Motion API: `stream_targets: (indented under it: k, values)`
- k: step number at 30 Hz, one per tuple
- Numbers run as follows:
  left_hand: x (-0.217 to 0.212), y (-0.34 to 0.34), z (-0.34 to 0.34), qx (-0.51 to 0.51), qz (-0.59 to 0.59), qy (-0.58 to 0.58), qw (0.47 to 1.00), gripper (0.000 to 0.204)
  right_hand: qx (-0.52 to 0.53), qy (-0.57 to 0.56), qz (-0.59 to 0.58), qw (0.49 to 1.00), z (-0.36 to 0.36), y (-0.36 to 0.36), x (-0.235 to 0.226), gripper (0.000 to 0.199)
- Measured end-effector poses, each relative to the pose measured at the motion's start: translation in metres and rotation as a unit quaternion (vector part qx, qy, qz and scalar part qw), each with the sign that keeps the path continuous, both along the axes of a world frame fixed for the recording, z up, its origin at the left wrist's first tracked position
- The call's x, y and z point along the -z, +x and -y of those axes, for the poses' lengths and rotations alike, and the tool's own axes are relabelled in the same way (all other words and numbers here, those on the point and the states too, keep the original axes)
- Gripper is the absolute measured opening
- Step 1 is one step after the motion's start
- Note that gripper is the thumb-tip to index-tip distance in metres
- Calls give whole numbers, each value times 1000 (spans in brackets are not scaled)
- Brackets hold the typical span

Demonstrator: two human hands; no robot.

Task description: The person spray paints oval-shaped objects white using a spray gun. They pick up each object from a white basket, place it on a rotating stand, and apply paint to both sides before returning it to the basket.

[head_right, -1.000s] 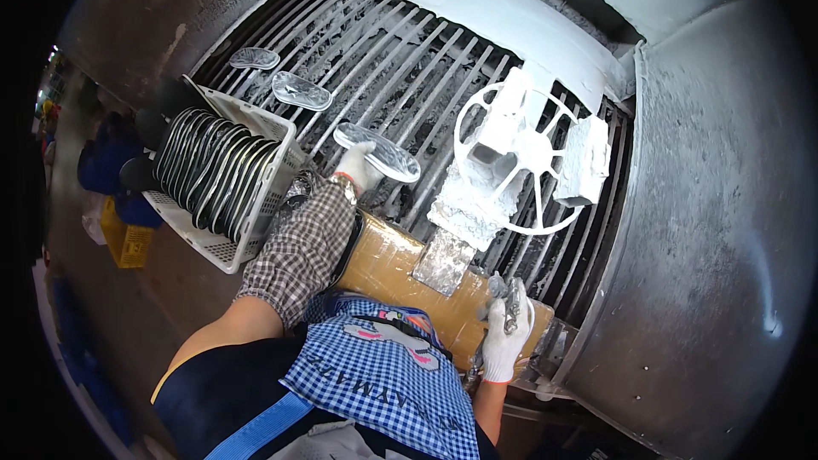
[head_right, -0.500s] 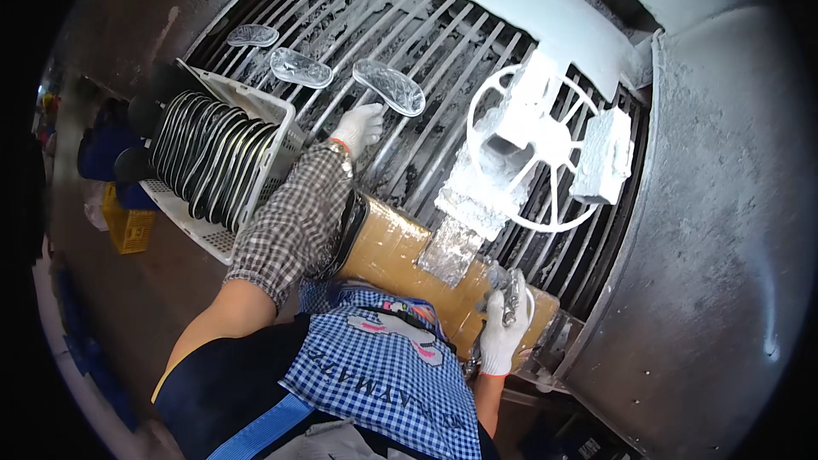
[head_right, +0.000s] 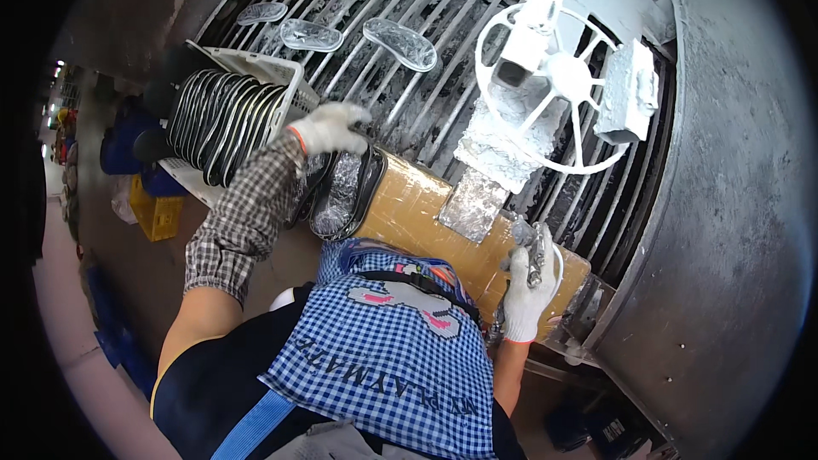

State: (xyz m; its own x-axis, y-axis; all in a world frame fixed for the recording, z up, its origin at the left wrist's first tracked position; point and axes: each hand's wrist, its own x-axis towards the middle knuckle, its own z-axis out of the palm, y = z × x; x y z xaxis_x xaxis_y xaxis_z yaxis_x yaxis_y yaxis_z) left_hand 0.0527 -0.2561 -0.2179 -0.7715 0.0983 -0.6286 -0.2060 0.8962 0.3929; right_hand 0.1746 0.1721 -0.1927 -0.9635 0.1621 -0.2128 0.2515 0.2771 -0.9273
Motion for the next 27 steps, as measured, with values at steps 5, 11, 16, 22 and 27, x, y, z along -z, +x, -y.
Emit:
stream_targets:
  k: [5,11,16,22,27]
  values:
    - [66,2,-10,124,-43,-118,984,58,9,5,-26,1000,-2,4,-14,53]
    - [25,-7,-37,150,-67,-28,986,39,43,-14,-42,998,-17,14,-6,53]
    - [-55,-5,-91,201,-69,72,974,38,74,-8,-61,995,-30,23,2,53]
    - [-139,-1,-131,23,-135,398,907,46,141,-79,-62,985,-59,36,19,50]
    - [-196,-30,-153,-169,-220,521,807,41,156,-38,-90,983,-76,41,12,49]
